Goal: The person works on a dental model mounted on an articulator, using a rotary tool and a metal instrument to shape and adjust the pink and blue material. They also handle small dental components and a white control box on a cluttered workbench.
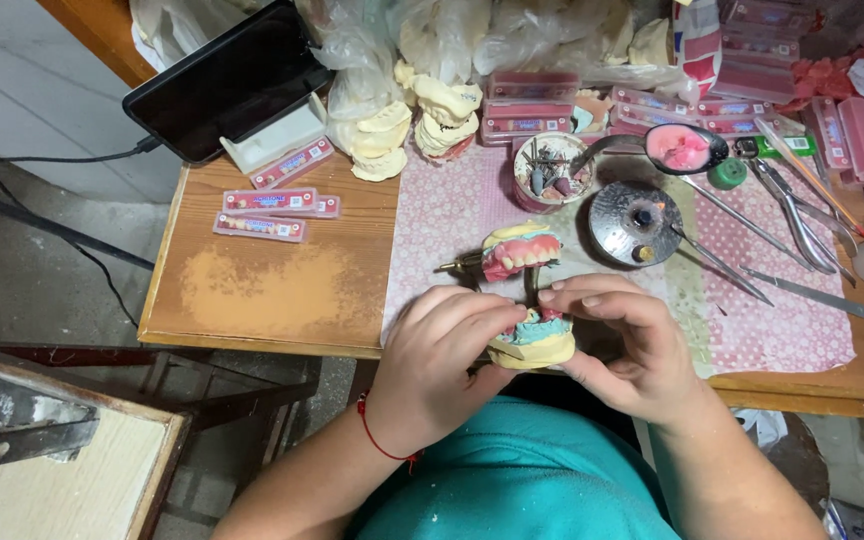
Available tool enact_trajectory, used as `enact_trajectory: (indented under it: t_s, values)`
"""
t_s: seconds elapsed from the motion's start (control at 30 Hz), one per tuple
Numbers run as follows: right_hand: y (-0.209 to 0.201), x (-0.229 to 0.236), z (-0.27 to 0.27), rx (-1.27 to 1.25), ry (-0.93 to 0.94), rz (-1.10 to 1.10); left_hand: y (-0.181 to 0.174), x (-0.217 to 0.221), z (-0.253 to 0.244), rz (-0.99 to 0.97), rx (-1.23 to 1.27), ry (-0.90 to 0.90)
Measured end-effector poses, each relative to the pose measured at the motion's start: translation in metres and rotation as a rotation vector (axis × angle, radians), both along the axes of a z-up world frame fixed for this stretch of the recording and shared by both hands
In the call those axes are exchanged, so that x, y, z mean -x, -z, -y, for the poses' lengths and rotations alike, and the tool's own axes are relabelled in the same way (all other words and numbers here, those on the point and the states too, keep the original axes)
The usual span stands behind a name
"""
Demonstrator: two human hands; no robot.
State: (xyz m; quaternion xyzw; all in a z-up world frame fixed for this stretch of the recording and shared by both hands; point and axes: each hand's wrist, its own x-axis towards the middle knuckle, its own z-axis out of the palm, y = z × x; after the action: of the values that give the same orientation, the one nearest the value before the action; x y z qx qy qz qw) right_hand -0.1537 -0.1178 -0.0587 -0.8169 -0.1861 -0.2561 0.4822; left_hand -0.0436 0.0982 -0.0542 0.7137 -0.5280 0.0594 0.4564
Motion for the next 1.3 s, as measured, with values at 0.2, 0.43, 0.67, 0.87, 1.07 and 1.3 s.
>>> enact_trajectory:
  t_s: [0.2, 0.43, 0.67, 0.87, 1.07, 1.3]
  values:
    - [0.003, 0.001, 0.003, 0.103, 0.076, 0.063, 0.0, 0.008, 0.002, -0.033, 0.04, -0.046]
    - [0.01, 0.004, 0.004, -0.108, -0.042, 0.009, 0.01, 0.014, 0.002, -0.046, 0.108, -0.087]
    - [0.007, 0.004, 0.0, -0.072, 0.028, 0.059, 0.013, 0.016, 0.003, -0.013, 0.151, -0.096]
    - [0.011, 0.004, 0.001, -0.047, 0.038, 0.08, 0.015, 0.017, 0.003, 0.009, 0.19, -0.095]
    - [0.007, 0.005, -0.004, -0.129, 0.024, 0.088, 0.014, 0.016, -0.004, 0.248, 0.194, -0.159]
    - [0.021, 0.015, 0.014, -0.352, 0.11, 0.084, -0.002, -0.019, -0.009, 0.007, 0.306, -0.275]
